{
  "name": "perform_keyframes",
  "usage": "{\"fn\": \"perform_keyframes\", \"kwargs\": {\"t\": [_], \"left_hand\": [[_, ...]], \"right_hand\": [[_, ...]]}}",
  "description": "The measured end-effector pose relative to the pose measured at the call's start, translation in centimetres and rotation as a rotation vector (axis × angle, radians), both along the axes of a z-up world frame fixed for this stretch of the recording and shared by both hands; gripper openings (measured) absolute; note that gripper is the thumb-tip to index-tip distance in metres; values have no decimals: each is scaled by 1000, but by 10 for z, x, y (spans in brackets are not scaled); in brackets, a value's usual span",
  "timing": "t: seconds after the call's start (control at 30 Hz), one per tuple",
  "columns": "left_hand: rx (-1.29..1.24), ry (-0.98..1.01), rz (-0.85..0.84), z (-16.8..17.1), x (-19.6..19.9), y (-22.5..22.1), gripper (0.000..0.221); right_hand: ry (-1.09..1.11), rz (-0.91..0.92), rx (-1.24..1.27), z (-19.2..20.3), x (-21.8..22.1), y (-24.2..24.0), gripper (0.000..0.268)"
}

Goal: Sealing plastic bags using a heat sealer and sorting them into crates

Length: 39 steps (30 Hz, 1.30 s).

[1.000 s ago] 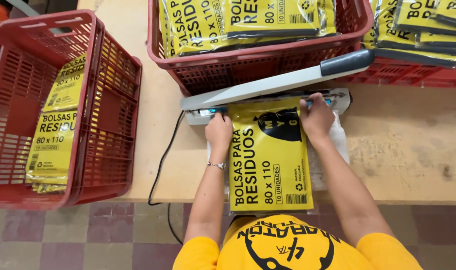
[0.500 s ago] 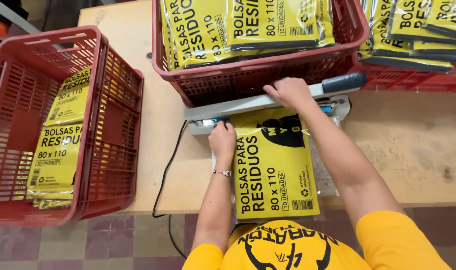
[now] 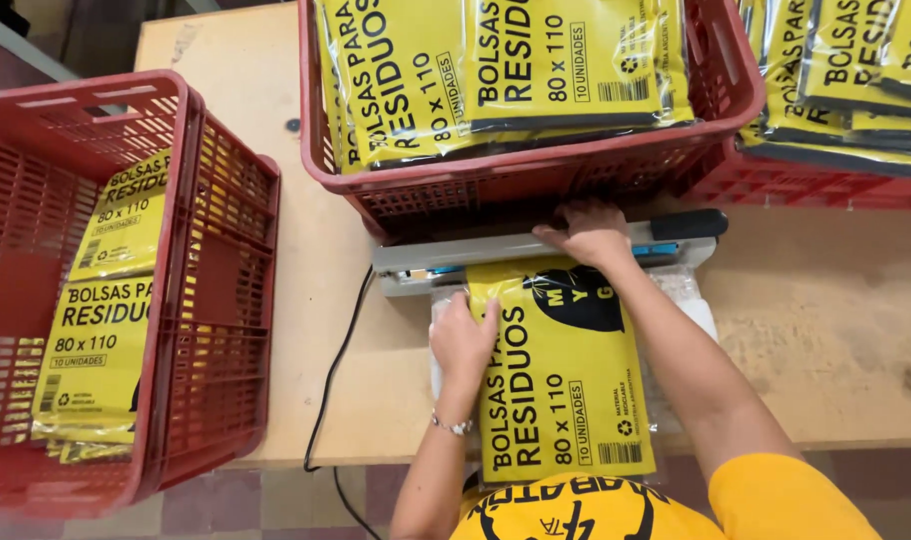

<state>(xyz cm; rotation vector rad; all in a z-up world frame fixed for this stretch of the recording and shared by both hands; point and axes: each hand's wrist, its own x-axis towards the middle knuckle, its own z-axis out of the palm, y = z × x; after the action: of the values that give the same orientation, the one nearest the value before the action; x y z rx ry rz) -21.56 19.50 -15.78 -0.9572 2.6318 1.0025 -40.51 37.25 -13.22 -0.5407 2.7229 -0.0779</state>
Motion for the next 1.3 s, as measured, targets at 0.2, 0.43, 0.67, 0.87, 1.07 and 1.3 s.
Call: {"fn": "perform_keyframes", "kwargs": {"t": [0.2,0.43,0.67,0.87,1.07,1.3], "left_hand": [[-116,92,-198,-5,15,-2,55],[-106,77,-269,-13,16,-4,60],[-100,9,-335,-18,13,-5,63],[-149,59,-357,-39,15,-8,59],[-187,40,-359,-43,13,-7,60],[-217,41,-354,-43,10,-5,61]], "right_hand": [[118,7,-7,-18,-4,5,77],[36,-52,30,-21,-7,1,89],[22,-103,23,-17,-4,-4,83],[71,-71,-7,-27,-5,-1,79],[46,-80,-13,-17,-2,-4,79],[-19,-103,4,-5,-2,-5,84]]}}
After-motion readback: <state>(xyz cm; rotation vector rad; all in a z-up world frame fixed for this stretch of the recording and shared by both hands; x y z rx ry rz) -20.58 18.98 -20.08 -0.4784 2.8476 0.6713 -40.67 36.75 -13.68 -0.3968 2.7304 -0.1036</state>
